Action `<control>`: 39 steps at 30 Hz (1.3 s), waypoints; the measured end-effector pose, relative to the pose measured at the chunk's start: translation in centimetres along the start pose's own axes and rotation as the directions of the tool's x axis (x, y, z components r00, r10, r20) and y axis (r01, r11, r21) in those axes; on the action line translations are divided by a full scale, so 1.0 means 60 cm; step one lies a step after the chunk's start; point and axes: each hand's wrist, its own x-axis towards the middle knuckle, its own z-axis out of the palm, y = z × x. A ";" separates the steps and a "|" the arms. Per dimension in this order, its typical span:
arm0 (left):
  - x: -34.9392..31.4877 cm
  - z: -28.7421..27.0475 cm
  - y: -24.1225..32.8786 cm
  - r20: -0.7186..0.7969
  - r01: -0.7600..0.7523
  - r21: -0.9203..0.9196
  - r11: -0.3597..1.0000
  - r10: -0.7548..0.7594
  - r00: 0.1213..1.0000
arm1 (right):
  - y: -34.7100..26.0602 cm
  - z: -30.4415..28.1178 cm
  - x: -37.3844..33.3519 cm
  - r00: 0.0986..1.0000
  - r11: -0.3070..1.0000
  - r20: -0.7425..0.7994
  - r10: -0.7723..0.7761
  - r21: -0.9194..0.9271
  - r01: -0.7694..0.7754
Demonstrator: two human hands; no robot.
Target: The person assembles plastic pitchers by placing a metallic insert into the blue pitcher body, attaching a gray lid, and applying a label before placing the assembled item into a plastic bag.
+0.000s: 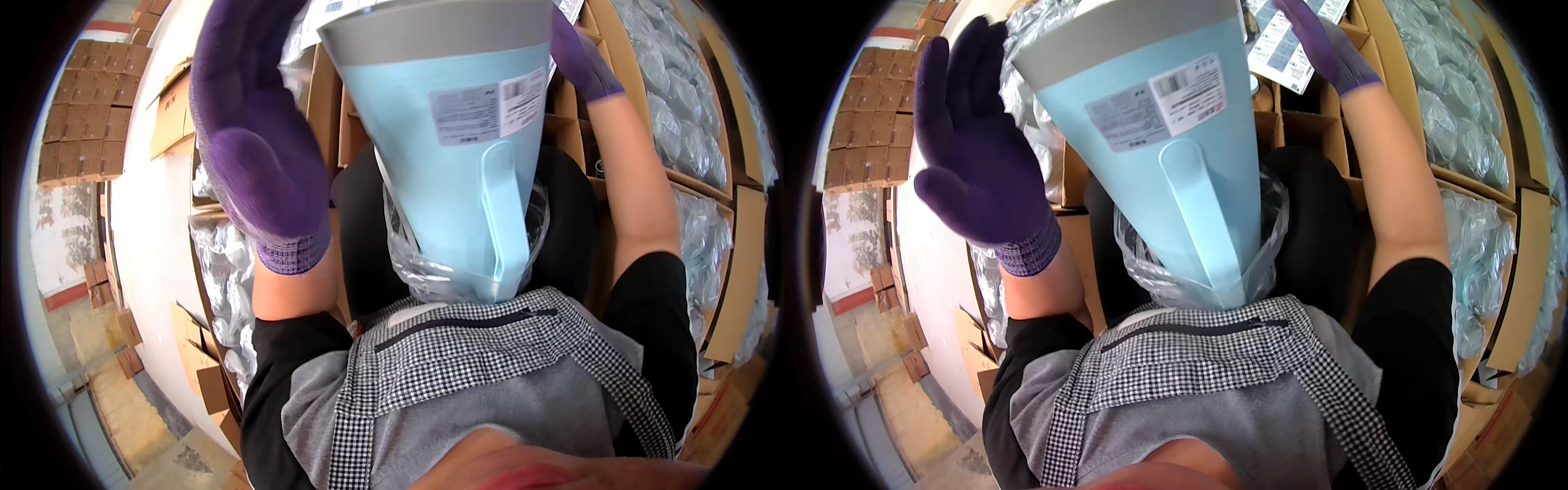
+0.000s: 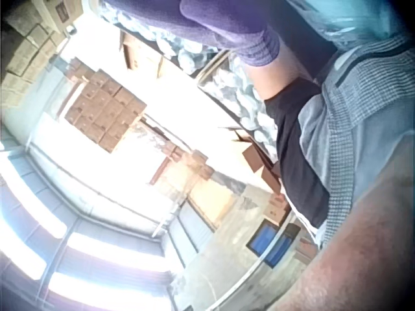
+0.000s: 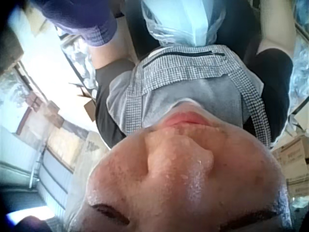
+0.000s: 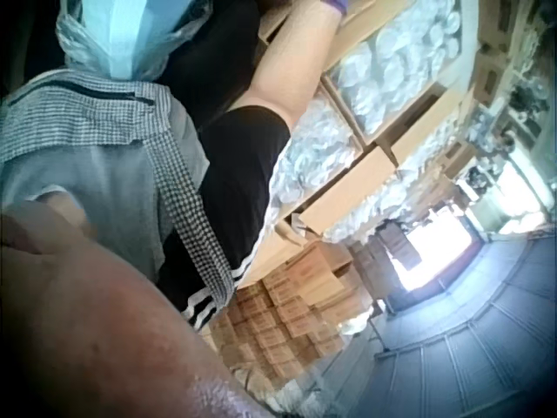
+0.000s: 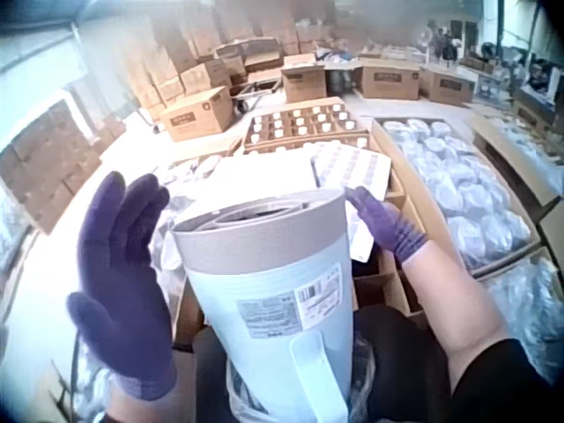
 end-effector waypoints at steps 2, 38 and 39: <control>-0.039 -0.034 0.019 -0.066 0.284 0.322 0.903 -0.278 0.958 | -0.061 0.007 -0.149 0.970 0.974 0.173 0.170 0.121 -0.193; -0.016 0.124 0.271 -0.244 0.128 -0.423 0.897 -0.249 0.937 | -0.510 0.173 -0.361 0.799 0.827 -0.269 -0.537 0.020 0.562; -0.005 0.119 0.274 -0.231 0.109 -0.522 0.846 -0.263 0.937 | -0.540 0.167 -0.359 0.793 0.751 -0.304 -0.529 0.267 0.604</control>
